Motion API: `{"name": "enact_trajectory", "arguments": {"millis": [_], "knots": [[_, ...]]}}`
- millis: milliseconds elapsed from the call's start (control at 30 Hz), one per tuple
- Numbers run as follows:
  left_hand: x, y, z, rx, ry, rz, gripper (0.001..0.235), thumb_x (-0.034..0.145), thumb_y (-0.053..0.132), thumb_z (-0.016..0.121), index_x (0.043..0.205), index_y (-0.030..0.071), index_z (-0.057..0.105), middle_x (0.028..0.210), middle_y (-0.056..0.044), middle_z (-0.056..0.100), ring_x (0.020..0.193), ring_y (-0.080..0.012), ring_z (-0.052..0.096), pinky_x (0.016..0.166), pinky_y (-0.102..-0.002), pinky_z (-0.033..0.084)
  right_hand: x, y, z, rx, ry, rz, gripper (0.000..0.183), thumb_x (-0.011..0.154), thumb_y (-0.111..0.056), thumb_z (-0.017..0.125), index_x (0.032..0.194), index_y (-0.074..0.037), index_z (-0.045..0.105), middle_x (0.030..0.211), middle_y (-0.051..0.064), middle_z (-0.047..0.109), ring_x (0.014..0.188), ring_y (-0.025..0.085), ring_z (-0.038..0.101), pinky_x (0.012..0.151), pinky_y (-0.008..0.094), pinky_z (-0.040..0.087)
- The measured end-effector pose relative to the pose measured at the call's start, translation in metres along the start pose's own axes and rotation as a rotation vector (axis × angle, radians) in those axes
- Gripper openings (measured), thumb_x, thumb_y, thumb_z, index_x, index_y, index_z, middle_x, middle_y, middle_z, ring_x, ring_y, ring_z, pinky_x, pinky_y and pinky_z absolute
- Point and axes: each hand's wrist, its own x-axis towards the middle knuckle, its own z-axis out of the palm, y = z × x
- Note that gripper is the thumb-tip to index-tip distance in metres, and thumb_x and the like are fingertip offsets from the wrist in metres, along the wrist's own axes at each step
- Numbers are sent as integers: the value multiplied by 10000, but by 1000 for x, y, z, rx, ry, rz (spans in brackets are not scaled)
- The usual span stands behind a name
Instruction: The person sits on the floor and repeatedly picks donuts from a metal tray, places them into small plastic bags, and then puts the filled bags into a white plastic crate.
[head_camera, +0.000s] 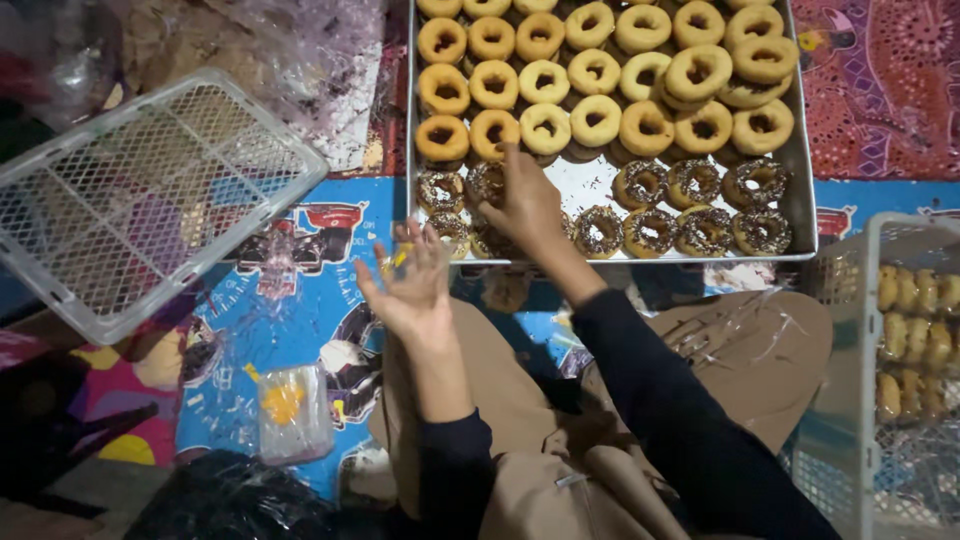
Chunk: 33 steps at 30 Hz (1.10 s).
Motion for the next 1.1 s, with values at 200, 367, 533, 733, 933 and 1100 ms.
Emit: {"name": "enact_trajectory", "arguments": {"millis": [200,367,533,733,933,1100], "knots": [[-12,-54,-18,-152,-144,-155,497,953,335,610,1348,58,486,1396,-302,532,1299,-476,546,1076,-642,460,-98,-58,-136,1009,120,334,1105,720,-64,894,1612,-32,242,1450,134,544,1062,189,637,745,351,581],[-63,-109,-32,176,-377,-98,557,1000,340,551,1462,74,387,1487,-245,478,1349,-431,532,1105,-585,504,-117,-74,-160,341,186,-42,1005,786,-94,844,1596,-51,250,1526,199,483,1121,310,643,920,406,548],[-102,-111,-26,578,-459,64,663,954,157,582,1545,203,286,1498,-101,478,1335,-315,545,1035,-491,517,-121,-64,-170,536,-74,15,810,991,3,692,1686,-70,281,1250,151,688,1034,246,703,919,367,583],[-126,-93,-50,1426,-534,921,391,1139,157,542,1499,19,479,1527,-130,571,1292,-241,597,1208,-373,432,-110,-51,-204,617,-279,21,608,911,-52,755,1474,-111,534,980,94,783,834,193,775,753,308,614],[-135,-70,3,1850,-1326,510,173,781,135,884,881,41,778,836,-79,693,885,-219,641,854,-376,497,-119,-22,-255,855,-315,-12,572,878,-49,730,1418,-61,543,1125,74,770,981,197,779,848,307,637],[-195,-74,48,1682,-1730,871,161,819,39,840,918,-22,730,894,-104,706,818,-260,697,691,-369,550,-159,-20,-265,575,-80,-240,360,815,-122,889,1159,-141,786,786,-74,613,762,146,516,738,267,456]]}}
